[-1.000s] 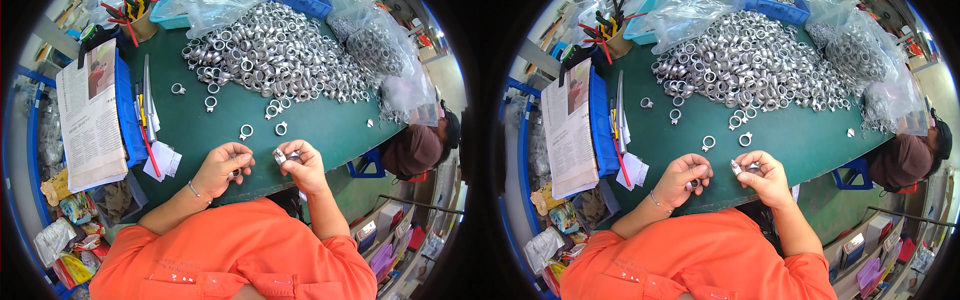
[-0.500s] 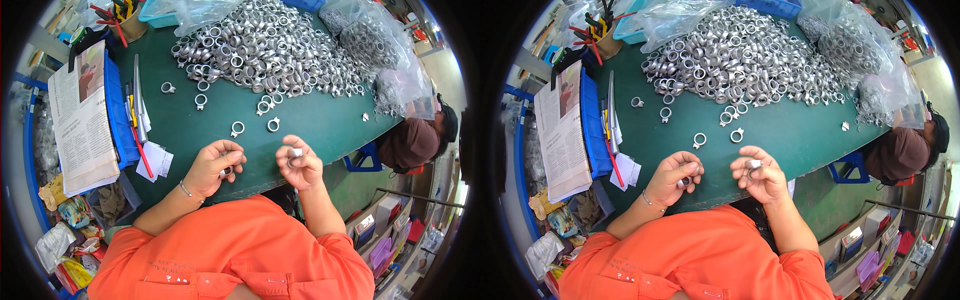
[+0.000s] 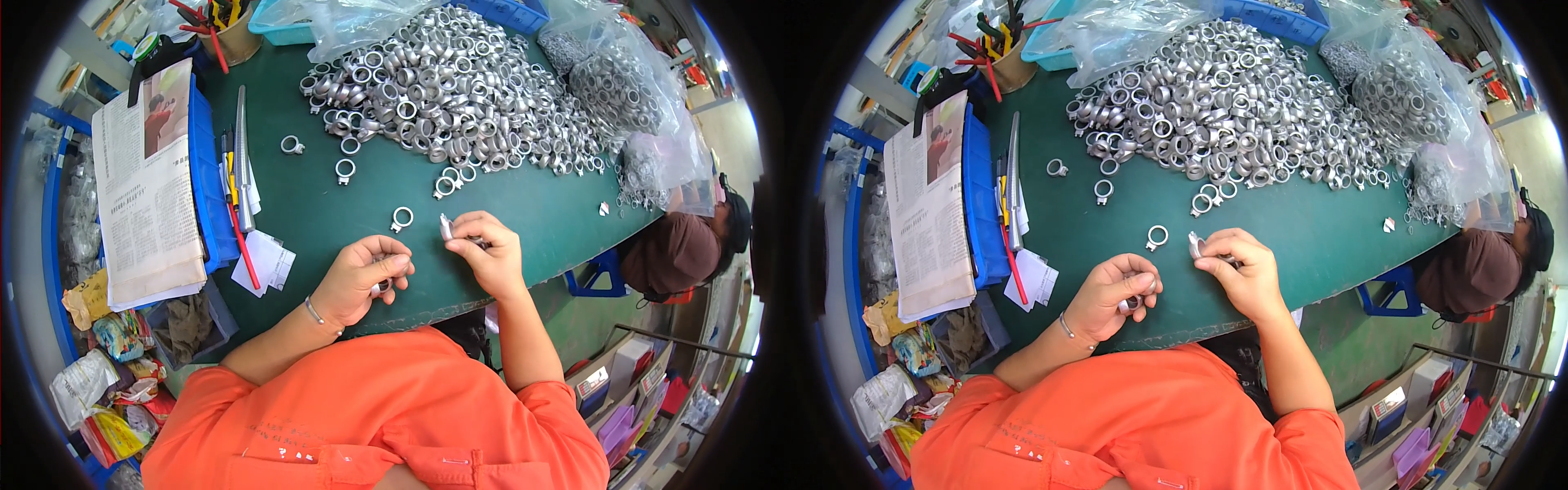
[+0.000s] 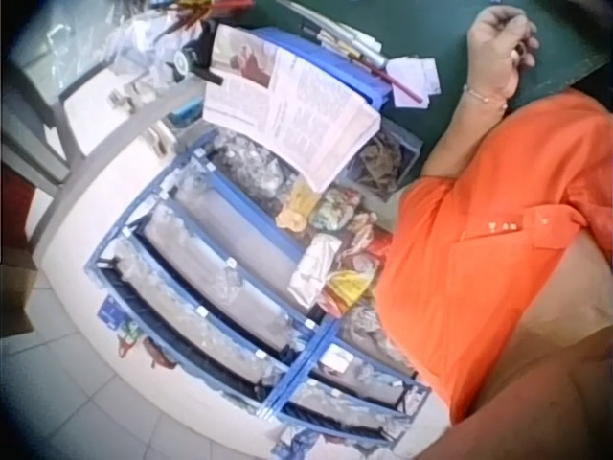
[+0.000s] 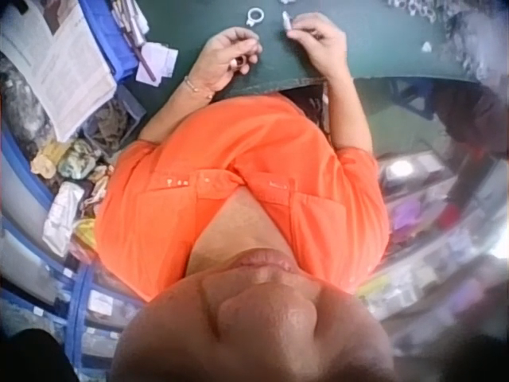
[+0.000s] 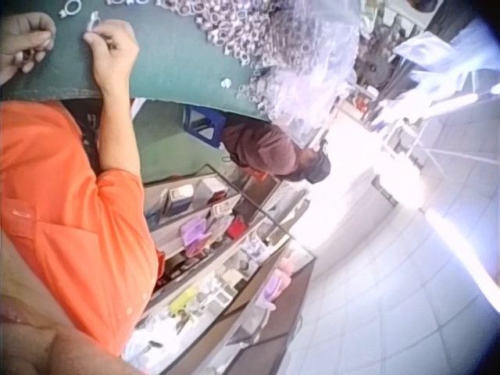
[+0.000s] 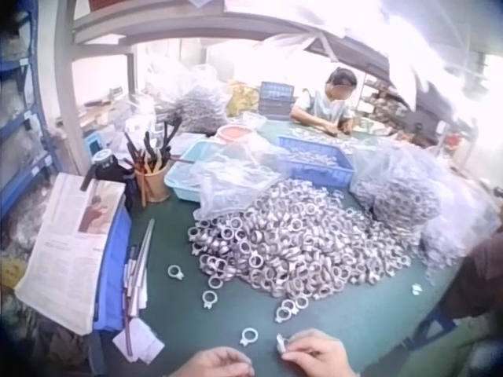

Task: The person assembles metal ring components by picking up the pieces from the table and fitting them together by hand.

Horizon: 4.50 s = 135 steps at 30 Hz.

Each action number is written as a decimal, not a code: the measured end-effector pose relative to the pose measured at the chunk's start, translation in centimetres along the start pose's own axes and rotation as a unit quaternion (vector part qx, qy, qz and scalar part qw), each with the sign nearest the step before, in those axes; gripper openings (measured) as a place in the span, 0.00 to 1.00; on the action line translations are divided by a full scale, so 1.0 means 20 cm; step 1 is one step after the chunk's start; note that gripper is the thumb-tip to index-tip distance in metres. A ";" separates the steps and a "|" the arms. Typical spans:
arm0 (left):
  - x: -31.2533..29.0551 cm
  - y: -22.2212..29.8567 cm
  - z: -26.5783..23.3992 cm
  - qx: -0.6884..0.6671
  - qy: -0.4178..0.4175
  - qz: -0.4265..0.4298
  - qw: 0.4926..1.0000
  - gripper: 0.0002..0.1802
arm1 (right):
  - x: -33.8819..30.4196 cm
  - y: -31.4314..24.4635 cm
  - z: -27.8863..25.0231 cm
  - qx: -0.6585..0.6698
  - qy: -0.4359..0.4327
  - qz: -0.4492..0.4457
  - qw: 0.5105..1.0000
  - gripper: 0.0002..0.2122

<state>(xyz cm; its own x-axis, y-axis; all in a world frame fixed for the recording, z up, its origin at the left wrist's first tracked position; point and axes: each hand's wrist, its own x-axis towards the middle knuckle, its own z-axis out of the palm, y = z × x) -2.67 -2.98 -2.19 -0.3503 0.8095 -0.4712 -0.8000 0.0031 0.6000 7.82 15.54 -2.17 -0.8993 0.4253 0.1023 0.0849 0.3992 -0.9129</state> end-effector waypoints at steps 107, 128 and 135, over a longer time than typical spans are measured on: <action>0.00 -0.02 -0.02 -0.219 -0.005 -0.072 0.973 0.15 | 0.50 -0.16 0.45 -0.195 -0.111 -0.164 0.961 0.09; -0.01 0.01 -0.05 -0.240 0.023 -0.095 0.966 0.15 | 0.31 -0.19 0.26 0.670 -0.174 0.284 0.663 0.14; -0.01 0.01 -0.04 -0.250 0.005 -0.094 0.964 0.14 | 0.37 -0.18 0.24 0.565 -0.202 0.233 0.765 0.13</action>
<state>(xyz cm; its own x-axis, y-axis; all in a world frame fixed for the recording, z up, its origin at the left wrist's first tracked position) -3.11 -3.65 -2.60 -0.1789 0.8169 -0.5484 -0.9836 -0.1363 0.1178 -1.30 13.37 -0.05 -0.9630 -0.0704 -0.2603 0.2172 -0.7744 -0.5943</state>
